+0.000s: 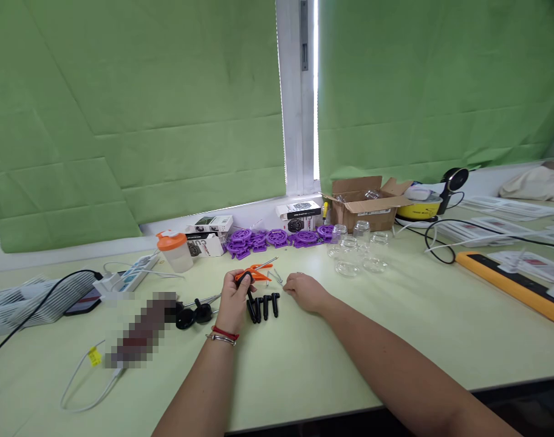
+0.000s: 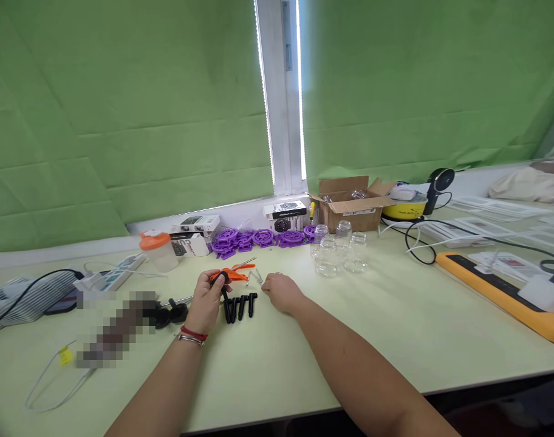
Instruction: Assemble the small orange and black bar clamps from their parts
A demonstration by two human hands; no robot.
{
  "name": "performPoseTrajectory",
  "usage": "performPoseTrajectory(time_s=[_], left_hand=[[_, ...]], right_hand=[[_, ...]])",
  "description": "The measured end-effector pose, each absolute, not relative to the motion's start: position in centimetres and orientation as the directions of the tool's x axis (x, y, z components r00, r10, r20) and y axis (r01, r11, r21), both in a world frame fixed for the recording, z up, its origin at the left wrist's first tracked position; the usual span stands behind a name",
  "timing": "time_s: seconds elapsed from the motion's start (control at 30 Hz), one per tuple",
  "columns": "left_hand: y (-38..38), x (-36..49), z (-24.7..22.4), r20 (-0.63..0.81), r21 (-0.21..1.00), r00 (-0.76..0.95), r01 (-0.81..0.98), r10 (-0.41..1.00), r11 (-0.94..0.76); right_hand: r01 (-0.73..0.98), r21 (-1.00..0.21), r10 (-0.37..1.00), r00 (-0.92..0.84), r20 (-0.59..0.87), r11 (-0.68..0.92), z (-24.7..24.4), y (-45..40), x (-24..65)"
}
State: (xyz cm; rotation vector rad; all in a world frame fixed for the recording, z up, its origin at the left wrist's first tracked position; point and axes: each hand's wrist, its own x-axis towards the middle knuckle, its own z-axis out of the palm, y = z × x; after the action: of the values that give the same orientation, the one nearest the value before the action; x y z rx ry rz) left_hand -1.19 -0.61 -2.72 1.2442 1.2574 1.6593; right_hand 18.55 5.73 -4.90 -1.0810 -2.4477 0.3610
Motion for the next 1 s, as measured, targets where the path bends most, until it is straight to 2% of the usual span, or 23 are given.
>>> performPoseTrajectory(time_s=[0.1,0.3,0.5,0.6,0.77,0.9,1.0], left_hand=[[-0.7,-1.2,-2.7,0.264,0.963,-0.288,0.027,0.920,-0.268],[-0.8,-1.0,-2.6,0.236,0.971,-0.303,0.033,0.923,-0.238],[-0.7,-1.0,-2.7,0.249,0.966,-0.289,0.008,0.924,-0.258],[-0.7,-1.0,-2.6,0.244,0.967,-0.292,0.007,0.925,-0.253],[-0.7,-1.0,-2.6,0.239,0.968,-0.297,0.004,0.924,-0.249],[-0.7,-1.0,-2.7,0.238,0.968,-0.295,-0.007,0.925,-0.251],[-0.7,-1.0,-2.7,0.248,0.964,-0.286,-0.018,0.926,-0.264]], right_hand=[[0.674,-0.424,0.793,-0.557,0.246,0.605,-4.6,5.8,18.8],[0.852,-0.401,0.940,-0.330,0.088,0.337,-3.8,5.5,18.9],[0.875,-0.389,0.954,-0.299,0.038,0.290,-4.0,5.6,18.9],[0.862,-0.420,0.955,-0.295,0.038,0.283,-4.0,5.7,19.1],[0.739,-0.606,0.950,-0.297,0.098,0.294,-3.5,6.2,20.0],[0.517,-0.814,0.952,-0.273,0.137,0.265,-3.7,7.0,20.6],[0.340,-0.900,0.956,-0.200,0.215,0.273,-3.8,7.6,20.8]])
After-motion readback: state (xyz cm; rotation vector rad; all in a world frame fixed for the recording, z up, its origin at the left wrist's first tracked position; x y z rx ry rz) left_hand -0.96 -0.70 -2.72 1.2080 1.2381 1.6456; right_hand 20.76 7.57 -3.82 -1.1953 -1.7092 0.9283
